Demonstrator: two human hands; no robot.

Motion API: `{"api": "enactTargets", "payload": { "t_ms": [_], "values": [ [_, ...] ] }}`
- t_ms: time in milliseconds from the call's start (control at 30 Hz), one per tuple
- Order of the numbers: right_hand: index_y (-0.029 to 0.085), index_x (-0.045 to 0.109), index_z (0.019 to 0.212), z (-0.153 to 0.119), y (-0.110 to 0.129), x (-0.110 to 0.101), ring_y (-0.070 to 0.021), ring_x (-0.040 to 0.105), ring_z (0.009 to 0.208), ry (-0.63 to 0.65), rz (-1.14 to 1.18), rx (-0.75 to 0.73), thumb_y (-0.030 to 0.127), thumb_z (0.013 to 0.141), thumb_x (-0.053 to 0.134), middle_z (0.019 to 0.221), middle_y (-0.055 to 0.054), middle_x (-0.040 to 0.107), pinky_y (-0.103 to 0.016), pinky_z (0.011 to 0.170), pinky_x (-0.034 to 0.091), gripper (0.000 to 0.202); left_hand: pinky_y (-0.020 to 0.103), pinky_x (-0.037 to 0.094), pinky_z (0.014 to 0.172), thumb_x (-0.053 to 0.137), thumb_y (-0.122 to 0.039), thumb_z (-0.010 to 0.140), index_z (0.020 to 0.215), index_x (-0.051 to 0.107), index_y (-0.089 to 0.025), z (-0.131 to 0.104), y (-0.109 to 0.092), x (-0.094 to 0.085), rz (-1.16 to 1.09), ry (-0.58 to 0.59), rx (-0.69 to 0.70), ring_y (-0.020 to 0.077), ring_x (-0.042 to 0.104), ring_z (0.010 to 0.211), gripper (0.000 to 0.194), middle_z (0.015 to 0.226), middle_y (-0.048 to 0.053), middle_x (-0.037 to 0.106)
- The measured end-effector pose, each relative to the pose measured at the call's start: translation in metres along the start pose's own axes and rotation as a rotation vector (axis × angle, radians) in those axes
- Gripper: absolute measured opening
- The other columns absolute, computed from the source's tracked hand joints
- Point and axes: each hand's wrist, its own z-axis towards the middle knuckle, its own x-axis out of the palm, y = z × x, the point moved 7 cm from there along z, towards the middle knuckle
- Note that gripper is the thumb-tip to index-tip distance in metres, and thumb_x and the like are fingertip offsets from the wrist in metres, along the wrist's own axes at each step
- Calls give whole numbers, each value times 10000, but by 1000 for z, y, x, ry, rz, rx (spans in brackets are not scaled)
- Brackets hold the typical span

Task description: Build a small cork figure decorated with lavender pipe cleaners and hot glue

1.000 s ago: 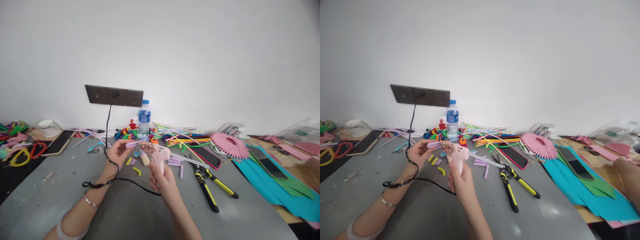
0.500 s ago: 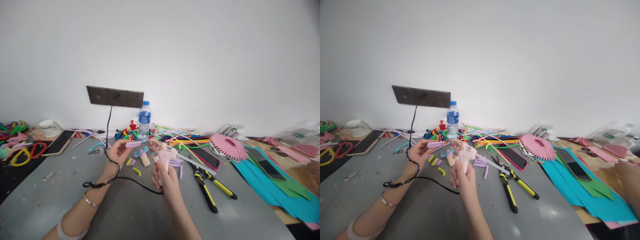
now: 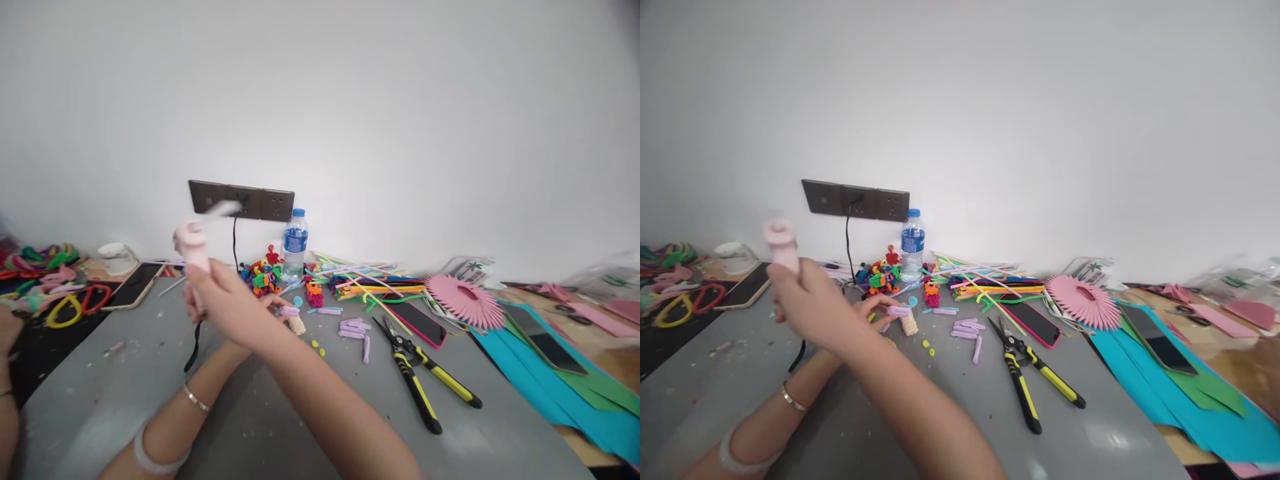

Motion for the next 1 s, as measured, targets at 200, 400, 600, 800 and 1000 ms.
{"api": "enactTargets", "payload": {
  "t_ms": [200, 400, 600, 800, 1000],
  "values": [
    [-44, 258, 1457, 36, -62, 69, -353, 643, 1130, 132, -771, 66, 228, 931, 499, 1315, -306, 576, -466, 898, 540, 639, 304, 564, 717, 663, -291, 799, 894, 727, -235, 0, -13, 11, 153, 225, 8, 212, 718, 794, 127, 926, 37, 781],
    [-52, 277, 1466, 39, -112, 98, -339, 634, 1140, 162, -948, 124, 176, 858, 580, 1279, -301, 596, -428, 862, 568, 716, 303, 549, 770, 670, -336, 823, 914, 716, -225, 0, -6, 8, 132, 211, -4, 213, 706, 840, 150, 960, 48, 771],
    [3, 514, 1289, 17, -95, 90, -330, 617, 1080, 107, -1008, -66, 180, 902, 518, 1166, -258, 651, -435, 839, 544, 425, 313, 555, 796, 683, -355, 786, 896, 686, -208, 3, 3, 1, 66, 154, -62, 216, 700, 873, 184, 947, 51, 751],
    [144, 592, 1177, -51, -38, 42, -221, 590, 1007, -7, -812, -463, 198, 937, 483, 1053, -106, 667, -326, 907, 477, 269, 344, 573, 810, 769, -450, 690, 863, 653, -189, 10, 16, -6, -95, 42, -149, 232, 705, 867, 334, 873, 61, 739],
    [176, 653, 854, -115, -67, -120, -200, 626, 822, -634, -590, -137, 161, 887, 490, 850, -69, 692, -310, 772, 461, 167, 316, 572, 747, 793, -494, 679, 924, 670, -159, 10, 23, -10, -172, -23, -228, 218, 698, 807, 433, 890, 89, 751]
  ]
}}
